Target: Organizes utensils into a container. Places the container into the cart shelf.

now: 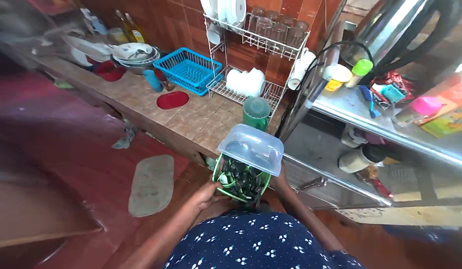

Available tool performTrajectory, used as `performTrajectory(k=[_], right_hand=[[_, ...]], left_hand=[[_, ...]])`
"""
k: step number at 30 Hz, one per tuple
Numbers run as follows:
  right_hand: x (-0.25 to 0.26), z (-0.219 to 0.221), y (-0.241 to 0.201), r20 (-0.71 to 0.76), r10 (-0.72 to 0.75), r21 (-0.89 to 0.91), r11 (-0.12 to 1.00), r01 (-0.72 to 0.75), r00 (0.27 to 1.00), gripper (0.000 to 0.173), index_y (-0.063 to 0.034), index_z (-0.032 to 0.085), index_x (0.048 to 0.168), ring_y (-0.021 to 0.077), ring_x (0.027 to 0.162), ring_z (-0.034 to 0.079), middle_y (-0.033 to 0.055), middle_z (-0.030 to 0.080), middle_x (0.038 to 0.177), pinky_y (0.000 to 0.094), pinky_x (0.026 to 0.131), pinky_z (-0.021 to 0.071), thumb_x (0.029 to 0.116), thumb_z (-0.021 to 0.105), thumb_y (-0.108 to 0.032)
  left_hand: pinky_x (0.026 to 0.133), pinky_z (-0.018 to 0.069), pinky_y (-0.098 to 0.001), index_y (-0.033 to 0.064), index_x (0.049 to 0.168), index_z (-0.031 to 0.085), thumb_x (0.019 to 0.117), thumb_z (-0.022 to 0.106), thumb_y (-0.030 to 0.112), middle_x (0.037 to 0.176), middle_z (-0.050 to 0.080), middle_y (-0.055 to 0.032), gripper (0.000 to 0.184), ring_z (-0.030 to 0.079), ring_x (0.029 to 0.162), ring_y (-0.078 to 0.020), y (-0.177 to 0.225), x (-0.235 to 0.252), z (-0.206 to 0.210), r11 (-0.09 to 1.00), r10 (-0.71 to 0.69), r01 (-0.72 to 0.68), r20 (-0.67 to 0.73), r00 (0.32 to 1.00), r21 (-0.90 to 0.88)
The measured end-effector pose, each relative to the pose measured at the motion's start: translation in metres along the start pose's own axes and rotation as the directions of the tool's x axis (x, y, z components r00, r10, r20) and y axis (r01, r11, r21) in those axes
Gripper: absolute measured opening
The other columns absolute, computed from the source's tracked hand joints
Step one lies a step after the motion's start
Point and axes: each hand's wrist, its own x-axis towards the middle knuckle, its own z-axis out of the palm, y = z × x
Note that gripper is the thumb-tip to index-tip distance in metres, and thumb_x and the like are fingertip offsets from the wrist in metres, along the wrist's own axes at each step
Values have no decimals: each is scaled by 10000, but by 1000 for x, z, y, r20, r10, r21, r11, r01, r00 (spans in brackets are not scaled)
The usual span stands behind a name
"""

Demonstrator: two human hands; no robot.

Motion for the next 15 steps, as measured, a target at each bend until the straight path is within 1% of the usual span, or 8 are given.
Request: performTrajectory(k=[2,3,4,6,7,9,11,15], right_hand=[[17,34,7,12,12,1,1000,-12,1000,404,52,393,1449,156,1105,631,190,595,1257,314,950,556,1054,421,-24],[28,50,8,22,16,-24,1000,-15,1000,412,51,401,1450,163,1118,624,194,592,1270,318,960,549,1047,437,-26],[40,66,9,41,18,-63,998,-15,999,421,45,407,1455,168,1134,617,194,590,1285,324,973,541,1043,451,-28],[69,94,17,72,27,-111,994,-19,997,408,16,456,1425,179,1122,622,178,610,1264,357,961,546,1022,507,-25],[85,107,24,88,41,-114,993,-30,995,399,-3,475,1419,191,1130,626,173,620,1268,387,962,548,1024,527,-37],[121,132,41,136,51,-119,992,-35,989,402,-46,478,1438,206,1187,616,154,617,1326,431,995,536,1043,532,-94],[153,158,57,187,47,-128,992,-23,981,399,-61,482,1445,194,1223,593,134,600,1361,430,1021,519,1052,513,-125],[195,207,70,133,141,-268,958,-101,981,391,-59,496,1447,249,1273,561,161,575,1409,486,1051,484,1084,468,-204]], left_hand=[[768,619,-508,151,1571,198,971,459,20,1146,652,-218,667,713,923,-347,23,10,-23,1000,-6,6,-27,1000,-4],[773,620,-507,125,1557,228,978,446,21,1145,656,-223,628,715,923,-350,33,19,-34,1000,-5,5,-37,999,-10],[776,620,-503,70,1507,299,988,435,24,1126,663,-228,539,717,915,-350,43,29,-44,1000,-1,0,-55,998,-19],[783,627,-502,-29,1338,450,1000,417,34,1086,682,-232,345,726,906,-351,63,51,-63,999,5,-8,-89,996,-37],[795,626,-505,-45,1303,471,1007,410,44,1083,684,-233,314,725,914,-353,73,63,-72,999,5,-9,-95,995,-46],[810,622,-512,-50,1312,468,1023,399,68,1096,684,-241,319,723,932,-361,91,88,-90,997,14,-22,-110,994,-74],[814,622,-509,-46,1312,468,1022,391,71,1099,680,-234,322,721,937,-354,111,110,-108,995,20,-33,-135,991,-90],[818,617,-500,-40,1320,465,1013,412,67,1103,674,-225,330,714,947,-340,143,150,-144,994,20,-37,-175,984,-99]])
